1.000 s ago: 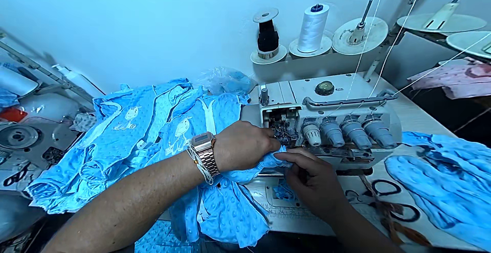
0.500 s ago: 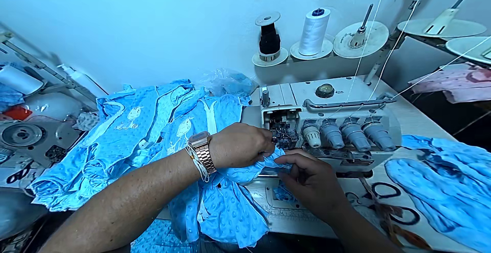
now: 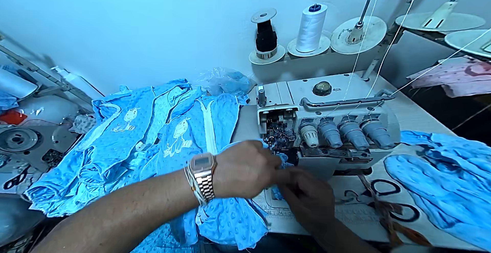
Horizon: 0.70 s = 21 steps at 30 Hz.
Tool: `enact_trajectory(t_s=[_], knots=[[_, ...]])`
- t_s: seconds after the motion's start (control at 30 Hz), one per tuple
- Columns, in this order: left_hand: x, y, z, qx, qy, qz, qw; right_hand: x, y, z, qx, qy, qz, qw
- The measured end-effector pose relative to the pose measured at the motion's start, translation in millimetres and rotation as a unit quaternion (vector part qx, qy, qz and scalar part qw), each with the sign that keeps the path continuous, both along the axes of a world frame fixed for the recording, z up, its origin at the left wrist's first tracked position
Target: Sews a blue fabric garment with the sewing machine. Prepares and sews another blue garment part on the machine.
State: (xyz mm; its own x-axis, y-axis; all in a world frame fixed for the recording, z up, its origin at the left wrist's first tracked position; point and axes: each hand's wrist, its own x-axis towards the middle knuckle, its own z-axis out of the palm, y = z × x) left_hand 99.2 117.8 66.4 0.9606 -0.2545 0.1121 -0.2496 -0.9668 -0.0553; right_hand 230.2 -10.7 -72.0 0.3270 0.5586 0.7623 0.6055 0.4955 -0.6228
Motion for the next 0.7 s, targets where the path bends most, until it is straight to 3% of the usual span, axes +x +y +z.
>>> enact_trajectory(t_s=[0.2,0.4,0.53,0.63,0.7], knots=[[-7.5,-8.4,-14.6,0.071,-0.059,-0.016,0.996,-1.2,6.5,-10.4,0.052,-0.051,-0.043,0.996],[-6.4,-26.5,-29.1,0.114,-0.130,0.027,0.985,-5.3,11.3,-6.0,0.037,0.110,0.028,0.993],[-7.2,-29.9,-37.5,0.136,-0.162,0.037,0.977,-4.2,10.9,-7.0,0.038,0.134,0.064,0.988],[-9.1,-28.0,-43.2,0.115,-0.178,0.047,0.976,-0.9,12.7,-7.6,0.042,0.145,0.090,0.984],[-10.2,-21.8,-43.7,0.047,-0.174,0.050,0.982,0.4,13.8,-6.8,0.036,0.151,0.092,0.984]])
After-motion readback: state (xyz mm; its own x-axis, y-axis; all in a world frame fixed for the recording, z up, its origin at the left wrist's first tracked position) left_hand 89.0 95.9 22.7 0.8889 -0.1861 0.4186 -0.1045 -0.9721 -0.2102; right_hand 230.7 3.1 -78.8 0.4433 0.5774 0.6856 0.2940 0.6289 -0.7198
